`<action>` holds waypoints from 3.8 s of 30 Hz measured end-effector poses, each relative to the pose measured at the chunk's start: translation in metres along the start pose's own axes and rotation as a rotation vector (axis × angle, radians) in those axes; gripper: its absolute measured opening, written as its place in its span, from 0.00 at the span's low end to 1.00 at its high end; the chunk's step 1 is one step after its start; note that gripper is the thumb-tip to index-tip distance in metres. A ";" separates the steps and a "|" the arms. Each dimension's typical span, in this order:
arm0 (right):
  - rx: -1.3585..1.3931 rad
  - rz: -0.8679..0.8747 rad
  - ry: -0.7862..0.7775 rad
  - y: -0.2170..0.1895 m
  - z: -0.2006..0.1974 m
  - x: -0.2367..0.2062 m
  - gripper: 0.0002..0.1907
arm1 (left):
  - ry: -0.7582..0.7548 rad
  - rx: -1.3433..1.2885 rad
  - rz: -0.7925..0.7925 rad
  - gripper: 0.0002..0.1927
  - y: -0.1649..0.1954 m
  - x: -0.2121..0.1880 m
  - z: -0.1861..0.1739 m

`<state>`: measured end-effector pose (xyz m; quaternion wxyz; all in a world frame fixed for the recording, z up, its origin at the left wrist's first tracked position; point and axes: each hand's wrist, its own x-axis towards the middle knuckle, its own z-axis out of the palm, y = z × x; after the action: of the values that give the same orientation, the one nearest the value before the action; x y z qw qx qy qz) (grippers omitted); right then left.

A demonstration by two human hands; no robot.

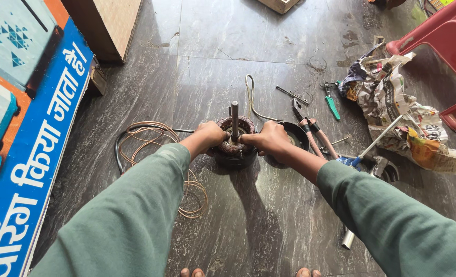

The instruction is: The person assembles an electric motor by inserting a bearing into the stator, fitting the end cap, and securing it with screws. They then insert the rotor into the stator and tighten the assembly.

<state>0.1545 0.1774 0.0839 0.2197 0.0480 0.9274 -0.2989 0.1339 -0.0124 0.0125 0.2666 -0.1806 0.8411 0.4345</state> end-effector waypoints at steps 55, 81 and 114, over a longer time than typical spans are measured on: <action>0.436 -0.018 -0.083 0.070 0.023 -0.013 0.30 | 0.139 0.211 0.190 0.36 0.021 -0.033 0.040; -0.021 0.215 0.106 0.189 -0.011 0.034 0.28 | 0.144 0.137 0.174 0.35 -0.009 0.000 0.031; -0.552 -0.117 0.203 0.128 -0.004 0.001 0.31 | 0.118 0.170 0.204 0.33 -0.021 -0.024 0.006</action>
<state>0.1803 0.2848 0.0183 0.1128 -0.0376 0.9921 -0.0412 0.1663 -0.0173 0.0110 0.1855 -0.0964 0.9031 0.3751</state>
